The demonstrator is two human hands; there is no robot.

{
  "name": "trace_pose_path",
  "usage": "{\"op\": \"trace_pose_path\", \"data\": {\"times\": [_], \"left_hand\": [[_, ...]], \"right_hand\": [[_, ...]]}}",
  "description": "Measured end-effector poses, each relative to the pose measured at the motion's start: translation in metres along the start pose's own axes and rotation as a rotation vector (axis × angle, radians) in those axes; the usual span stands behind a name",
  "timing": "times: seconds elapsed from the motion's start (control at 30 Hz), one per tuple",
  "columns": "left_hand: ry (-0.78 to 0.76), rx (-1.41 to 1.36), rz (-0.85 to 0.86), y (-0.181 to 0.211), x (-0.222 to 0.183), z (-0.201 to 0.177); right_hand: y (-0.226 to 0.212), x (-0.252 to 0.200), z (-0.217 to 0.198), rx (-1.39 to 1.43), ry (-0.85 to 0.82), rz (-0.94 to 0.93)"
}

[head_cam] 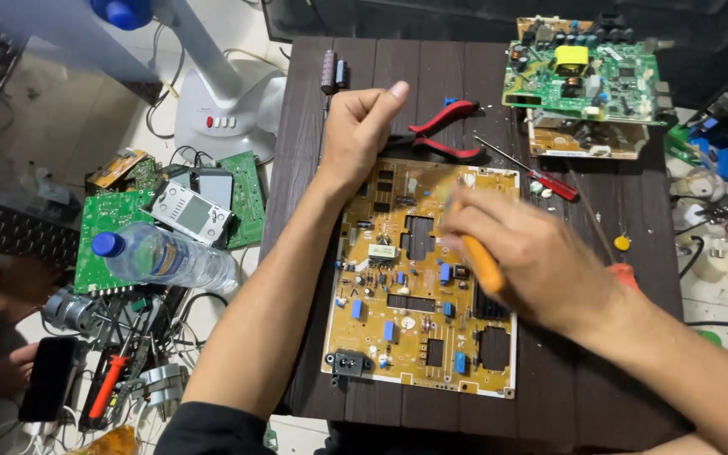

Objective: Removing electronic components from a circuit board using a screwdriver and pliers, and cleaning the board with a brush.

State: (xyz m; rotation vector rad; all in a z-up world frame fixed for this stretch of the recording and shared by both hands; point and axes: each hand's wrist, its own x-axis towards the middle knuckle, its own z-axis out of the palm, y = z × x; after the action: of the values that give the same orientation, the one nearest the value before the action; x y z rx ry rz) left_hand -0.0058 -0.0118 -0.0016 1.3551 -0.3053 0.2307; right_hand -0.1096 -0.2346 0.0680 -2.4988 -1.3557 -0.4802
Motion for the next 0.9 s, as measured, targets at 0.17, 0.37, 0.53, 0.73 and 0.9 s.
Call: {"op": "trace_pose_path", "data": {"times": [0.17,0.37,0.53,0.73,0.9], "left_hand": [[-0.108,0.391,0.086,0.004,-0.006,0.005],[-0.237,1.019,0.080,0.008,-0.010,0.021],[-0.258,1.175,0.179,-0.002,-0.011,0.023],[-0.257,1.215,0.264,-0.010,-0.010,0.019],[-0.260,1.243,0.264,-0.012,-0.009,0.018]], "right_hand": [[-0.011,-0.008,-0.011,0.986,-0.220,0.205],[0.017,-0.014,-0.006,0.263,-0.116,0.025],[0.002,-0.004,-0.022,0.728,-0.255,0.214],[0.002,-0.004,-0.027,0.396,-0.196,0.074],[0.003,-0.005,-0.023,0.731,-0.285,0.365]]}}
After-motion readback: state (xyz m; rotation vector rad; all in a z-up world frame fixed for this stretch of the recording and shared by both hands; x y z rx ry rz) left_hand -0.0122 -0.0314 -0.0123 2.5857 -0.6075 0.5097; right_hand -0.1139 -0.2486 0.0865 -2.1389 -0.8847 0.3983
